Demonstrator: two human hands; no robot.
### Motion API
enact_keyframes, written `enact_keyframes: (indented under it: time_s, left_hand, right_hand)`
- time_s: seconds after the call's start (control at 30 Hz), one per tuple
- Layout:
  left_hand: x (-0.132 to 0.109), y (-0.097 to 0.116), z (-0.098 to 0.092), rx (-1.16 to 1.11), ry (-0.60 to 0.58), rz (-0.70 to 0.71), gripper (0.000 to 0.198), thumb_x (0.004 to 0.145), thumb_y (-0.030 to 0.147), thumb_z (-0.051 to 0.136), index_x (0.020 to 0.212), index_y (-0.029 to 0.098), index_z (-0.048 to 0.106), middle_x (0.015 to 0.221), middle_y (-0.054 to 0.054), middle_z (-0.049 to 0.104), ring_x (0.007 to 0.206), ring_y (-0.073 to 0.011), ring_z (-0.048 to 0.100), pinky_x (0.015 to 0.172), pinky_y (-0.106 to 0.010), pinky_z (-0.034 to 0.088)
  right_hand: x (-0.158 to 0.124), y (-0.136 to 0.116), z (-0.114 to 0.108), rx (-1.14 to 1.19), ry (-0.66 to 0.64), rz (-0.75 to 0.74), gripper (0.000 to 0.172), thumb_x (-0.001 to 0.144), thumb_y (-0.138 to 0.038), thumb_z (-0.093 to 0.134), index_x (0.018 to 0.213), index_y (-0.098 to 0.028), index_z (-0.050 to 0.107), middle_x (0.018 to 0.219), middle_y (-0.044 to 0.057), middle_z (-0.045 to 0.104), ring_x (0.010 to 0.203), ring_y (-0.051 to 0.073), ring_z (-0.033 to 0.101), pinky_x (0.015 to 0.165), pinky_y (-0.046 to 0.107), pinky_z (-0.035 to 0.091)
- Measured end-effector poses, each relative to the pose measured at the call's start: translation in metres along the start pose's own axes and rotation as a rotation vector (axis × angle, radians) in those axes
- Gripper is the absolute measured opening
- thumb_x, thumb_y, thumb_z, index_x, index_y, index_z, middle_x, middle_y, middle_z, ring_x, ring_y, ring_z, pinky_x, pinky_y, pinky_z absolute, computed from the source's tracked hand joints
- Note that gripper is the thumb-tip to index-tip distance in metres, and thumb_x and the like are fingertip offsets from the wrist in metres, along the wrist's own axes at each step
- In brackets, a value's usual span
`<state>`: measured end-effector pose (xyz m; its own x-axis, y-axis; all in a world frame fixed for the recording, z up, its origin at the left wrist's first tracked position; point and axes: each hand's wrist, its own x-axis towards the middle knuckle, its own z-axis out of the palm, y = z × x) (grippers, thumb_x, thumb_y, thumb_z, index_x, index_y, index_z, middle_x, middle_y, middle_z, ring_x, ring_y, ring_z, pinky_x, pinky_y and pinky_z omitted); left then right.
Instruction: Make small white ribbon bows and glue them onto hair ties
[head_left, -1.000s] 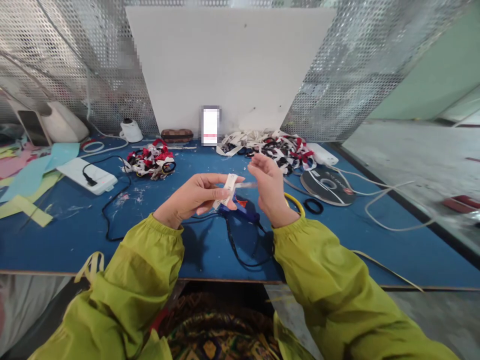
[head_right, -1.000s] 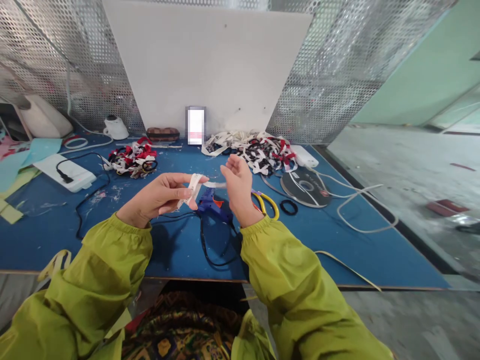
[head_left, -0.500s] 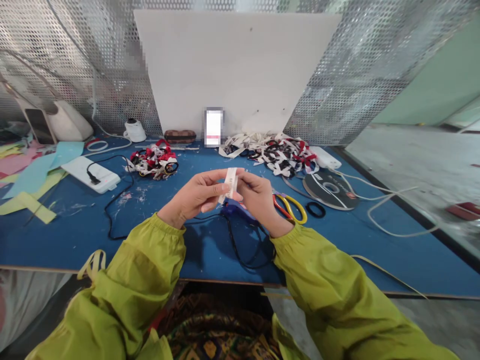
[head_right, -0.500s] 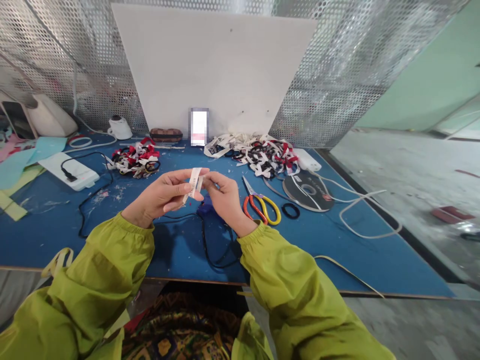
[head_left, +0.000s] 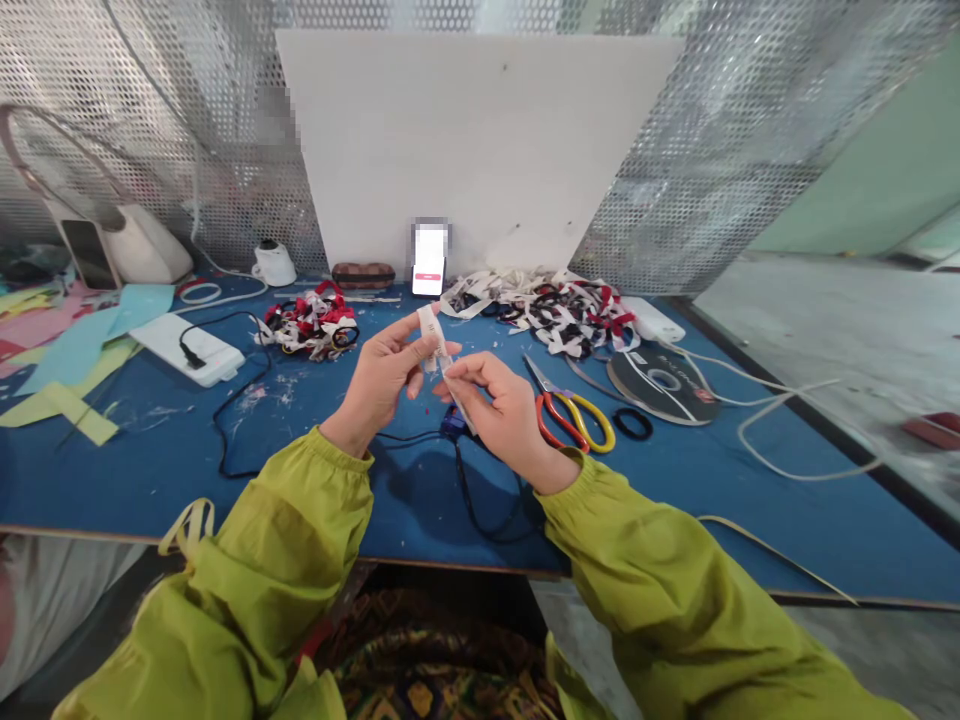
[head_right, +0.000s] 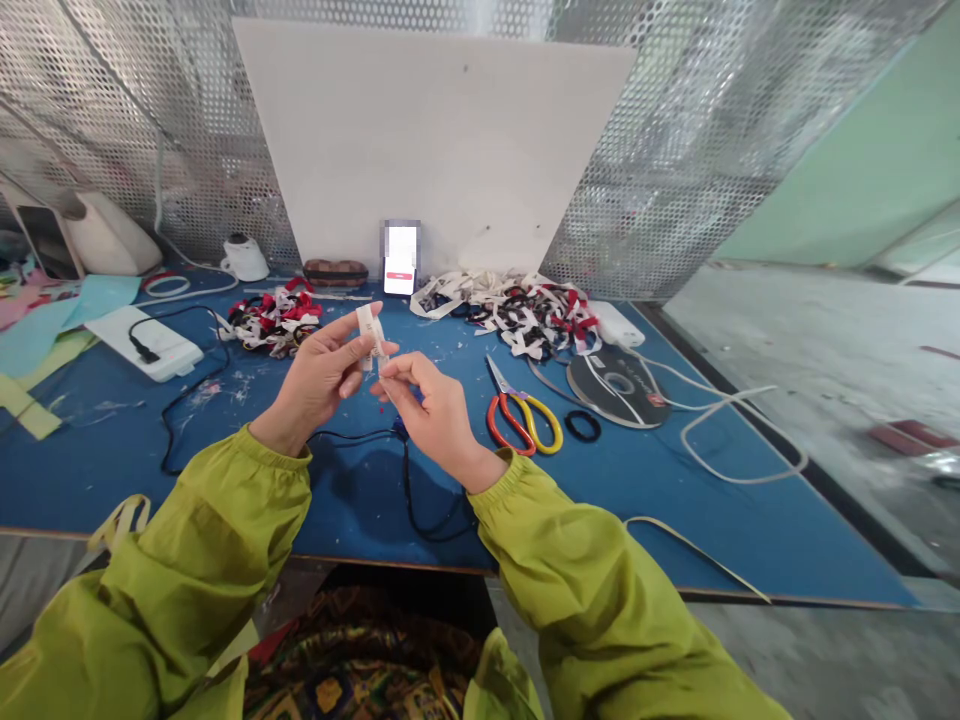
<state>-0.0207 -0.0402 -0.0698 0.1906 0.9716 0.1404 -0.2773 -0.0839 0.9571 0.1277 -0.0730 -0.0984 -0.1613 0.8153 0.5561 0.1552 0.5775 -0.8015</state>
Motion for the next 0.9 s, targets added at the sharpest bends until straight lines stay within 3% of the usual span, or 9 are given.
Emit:
enact_keyframes:
  time_s: [0.2,0.3,0.4,0.6,0.67,0.8,0.9]
  left_hand:
    - [-0.001,0.000,0.002,0.061,-0.017,-0.007,0.056,0.076,0.027,0.071,0.129,0.017,0.059,0.078,-0.004,0.075,0.030,-0.0003,0.036,0.030,-0.018,0.026]
    - [-0.002,-0.001,0.003,0.153,-0.011,0.018,0.053,0.077,0.026,0.070,0.128,0.015,0.060,0.062,0.003,0.068,0.029,-0.0016,0.038,0.030,-0.017,0.026]
    - [-0.003,-0.003,0.003,0.295,-0.029,0.033,0.052,0.079,0.028,0.068,0.128,0.014,0.060,0.049,0.006,0.058,0.029,-0.0039,0.042,0.030,-0.017,0.027]
    - [-0.004,0.000,0.005,0.446,-0.001,0.028,0.045,0.084,0.020,0.059,0.128,0.014,0.060,0.045,0.008,0.054,0.028,-0.0049,0.043,0.031,-0.016,0.031]
    - [-0.005,0.001,0.006,0.468,-0.024,0.036,0.044,0.084,0.020,0.058,0.128,0.013,0.060,0.047,0.007,0.056,0.028,-0.0045,0.043,0.032,-0.016,0.032]
    - [-0.008,0.000,0.007,0.504,-0.083,0.029,0.045,0.083,0.020,0.058,0.127,0.009,0.060,0.052,0.004,0.061,0.029,-0.0046,0.043,0.033,-0.017,0.034]
    - [-0.009,-0.002,0.008,0.506,-0.131,0.031,0.046,0.081,0.022,0.061,0.125,0.010,0.061,0.060,0.001,0.067,0.031,-0.0045,0.045,0.035,-0.018,0.037]
  right_hand:
    - [0.002,-0.003,-0.002,0.038,-0.050,0.028,0.014,0.090,-0.035,0.055,0.085,-0.022,0.056,0.076,0.001,0.070,0.067,0.014,0.066,0.066,0.029,0.053]
    - [0.004,-0.002,-0.003,0.099,-0.049,0.044,0.013,0.088,-0.034,0.057,0.084,-0.021,0.056,0.075,0.001,0.069,0.064,0.013,0.066,0.065,0.029,0.054]
    - [0.007,0.001,-0.005,0.205,-0.044,0.130,0.011,0.085,-0.031,0.060,0.086,-0.021,0.058,0.076,0.001,0.071,0.065,0.014,0.066,0.067,0.031,0.054]
    - [0.015,0.005,-0.014,0.452,-0.075,0.291,0.017,0.079,-0.026,0.062,0.094,-0.020,0.065,0.085,0.003,0.074,0.075,0.016,0.069,0.071,0.032,0.055]
    - [0.015,0.004,-0.015,0.385,-0.044,0.268,0.015,0.076,-0.028,0.067,0.088,-0.020,0.066,0.079,0.002,0.072,0.068,0.016,0.067,0.066,0.030,0.054]
    - [0.016,0.005,-0.014,0.123,0.142,0.173,0.015,0.078,-0.031,0.066,0.068,-0.020,0.065,0.059,-0.002,0.062,0.054,0.012,0.057,0.057,0.028,0.049]
    - [0.017,0.010,-0.014,0.081,0.221,0.142,0.017,0.075,-0.028,0.069,0.061,-0.020,0.062,0.064,-0.002,0.062,0.057,0.012,0.056,0.059,0.028,0.048]
